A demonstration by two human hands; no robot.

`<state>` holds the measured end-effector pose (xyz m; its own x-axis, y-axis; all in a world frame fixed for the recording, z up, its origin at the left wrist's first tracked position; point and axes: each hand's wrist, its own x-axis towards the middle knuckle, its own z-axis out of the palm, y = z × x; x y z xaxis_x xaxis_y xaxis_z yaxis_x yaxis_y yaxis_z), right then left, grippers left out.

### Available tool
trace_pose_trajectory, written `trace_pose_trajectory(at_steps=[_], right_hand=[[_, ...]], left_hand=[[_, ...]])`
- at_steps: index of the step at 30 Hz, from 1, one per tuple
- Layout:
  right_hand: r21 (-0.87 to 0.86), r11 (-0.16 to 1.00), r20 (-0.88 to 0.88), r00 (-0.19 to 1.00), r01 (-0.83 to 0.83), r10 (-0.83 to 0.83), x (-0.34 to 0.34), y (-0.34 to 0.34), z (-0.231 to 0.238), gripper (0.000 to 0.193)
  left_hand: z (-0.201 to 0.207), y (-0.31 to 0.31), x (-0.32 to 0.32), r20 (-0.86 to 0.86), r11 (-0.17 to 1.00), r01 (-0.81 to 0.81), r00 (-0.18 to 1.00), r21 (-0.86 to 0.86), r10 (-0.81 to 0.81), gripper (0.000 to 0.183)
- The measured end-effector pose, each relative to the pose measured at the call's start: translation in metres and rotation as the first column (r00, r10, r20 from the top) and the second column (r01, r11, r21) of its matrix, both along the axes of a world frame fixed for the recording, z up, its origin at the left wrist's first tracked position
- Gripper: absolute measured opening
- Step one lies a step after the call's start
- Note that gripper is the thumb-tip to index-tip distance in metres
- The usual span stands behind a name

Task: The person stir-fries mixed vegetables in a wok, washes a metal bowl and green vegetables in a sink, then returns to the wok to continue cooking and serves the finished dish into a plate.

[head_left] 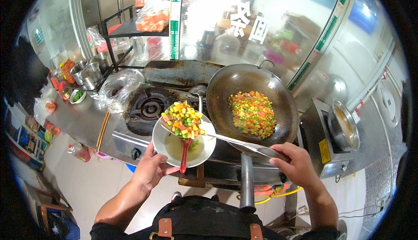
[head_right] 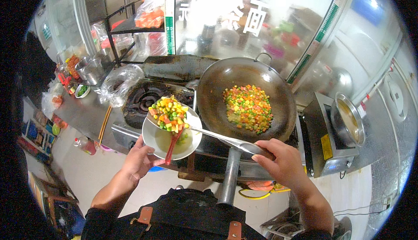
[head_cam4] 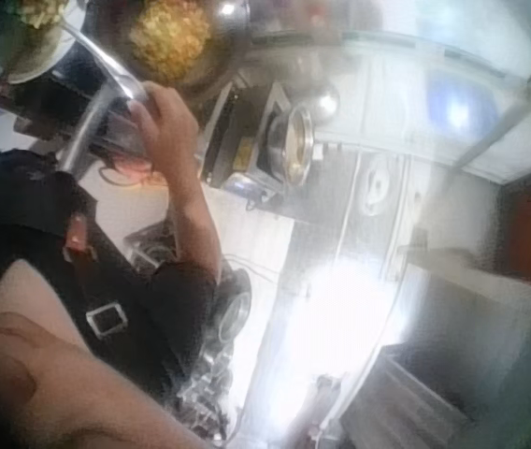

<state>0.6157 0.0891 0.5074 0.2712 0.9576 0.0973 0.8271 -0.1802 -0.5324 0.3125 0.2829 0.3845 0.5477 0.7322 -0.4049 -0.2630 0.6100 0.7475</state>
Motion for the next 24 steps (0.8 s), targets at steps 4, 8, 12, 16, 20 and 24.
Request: trace_pose_trajectory(at_steps=[4,8,12,16,20,24], right_hand=[[-0.014,0.994,-0.208,0.972,0.106,-0.107,0.027,-0.007,-0.005,0.033],[0.075,0.966,-0.192,0.954,0.247,-0.229,0.061,-0.011,-0.001,0.032],[0.287,0.946,0.552,0.781,0.149,-0.291,0.085,0.001,0.007,0.028],[0.16,0.986,0.98,0.13,-0.044,-0.153,0.092,0.029,0.014,0.023],[0.085,0.994,0.995,0.044,0.061,-0.088,0.089,0.035,0.034,0.025],[-0.062,0.95,0.946,0.321,0.306,-0.041,0.082,0.013,0.088,0.026]], left_hand=[[-0.001,0.0,0.001,0.027,1.0,-0.001,1.0,0.017,0.001,0.067],[0.001,0.001,0.0,0.025,1.0,0.006,1.0,0.005,-0.006,0.073],[0.003,0.0,0.0,0.033,1.0,0.014,0.999,-0.001,-0.014,0.074],[0.004,0.0,0.0,0.048,1.0,-0.001,0.999,0.008,0.0,0.072],[0.003,-0.001,-0.001,0.061,1.0,-0.005,0.998,0.007,0.004,0.072],[0.002,-0.002,-0.003,0.083,1.0,-0.011,0.996,0.005,0.011,0.071]])
